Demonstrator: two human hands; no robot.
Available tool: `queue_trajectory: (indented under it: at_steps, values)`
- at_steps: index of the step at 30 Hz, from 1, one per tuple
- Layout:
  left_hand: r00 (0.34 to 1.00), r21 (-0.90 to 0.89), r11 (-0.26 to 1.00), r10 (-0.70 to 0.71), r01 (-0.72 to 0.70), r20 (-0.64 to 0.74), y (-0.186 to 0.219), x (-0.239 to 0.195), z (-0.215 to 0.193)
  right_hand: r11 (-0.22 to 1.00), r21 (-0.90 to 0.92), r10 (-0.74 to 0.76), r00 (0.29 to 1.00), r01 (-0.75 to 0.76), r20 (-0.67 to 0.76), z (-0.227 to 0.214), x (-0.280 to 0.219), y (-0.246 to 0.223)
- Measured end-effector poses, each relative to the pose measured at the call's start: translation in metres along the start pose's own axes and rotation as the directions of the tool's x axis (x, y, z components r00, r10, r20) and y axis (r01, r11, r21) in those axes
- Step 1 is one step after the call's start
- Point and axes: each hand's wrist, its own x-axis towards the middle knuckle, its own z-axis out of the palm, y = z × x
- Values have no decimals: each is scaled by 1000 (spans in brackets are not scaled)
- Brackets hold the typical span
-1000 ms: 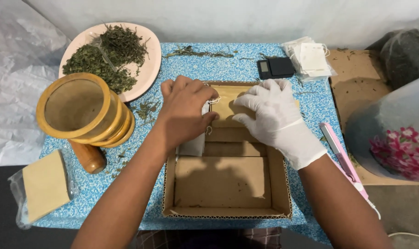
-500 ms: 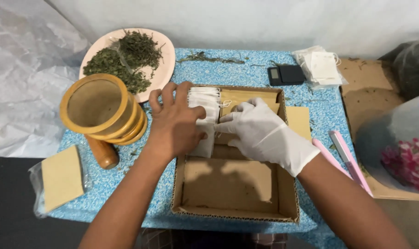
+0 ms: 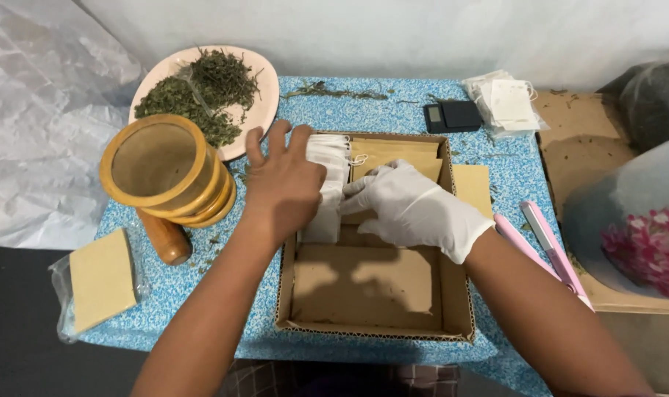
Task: Sealing small paper tea bags using a handheld heat sealer.
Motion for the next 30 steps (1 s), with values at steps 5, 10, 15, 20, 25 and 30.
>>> queue_trajectory:
  at_steps: [5,10,15,20,25,30]
  values:
    - [995,14,997,73,-72,-64,2,-10,-27,976,188,-83,986,111,-147,3,-7,8]
    - [978,-39,979,195,-198,-75,19,7,-37,923,324,-67,917,207,-394,-6,-34,28]
    - [924,-60,927,361,-370,-125,39,37,-19,948,294,69,829,118,-555,0,-50,44]
    - [909,-91,907,398,-410,-125,53,50,-9,941,322,283,766,-104,-577,38,-40,83]
    - [932,-134,924,348,-359,-101,51,47,-11,946,302,281,760,-116,-586,43,-34,86]
    - [958,-147,947,284,-286,-35,33,44,-1,982,149,187,756,-118,-628,40,-31,82]
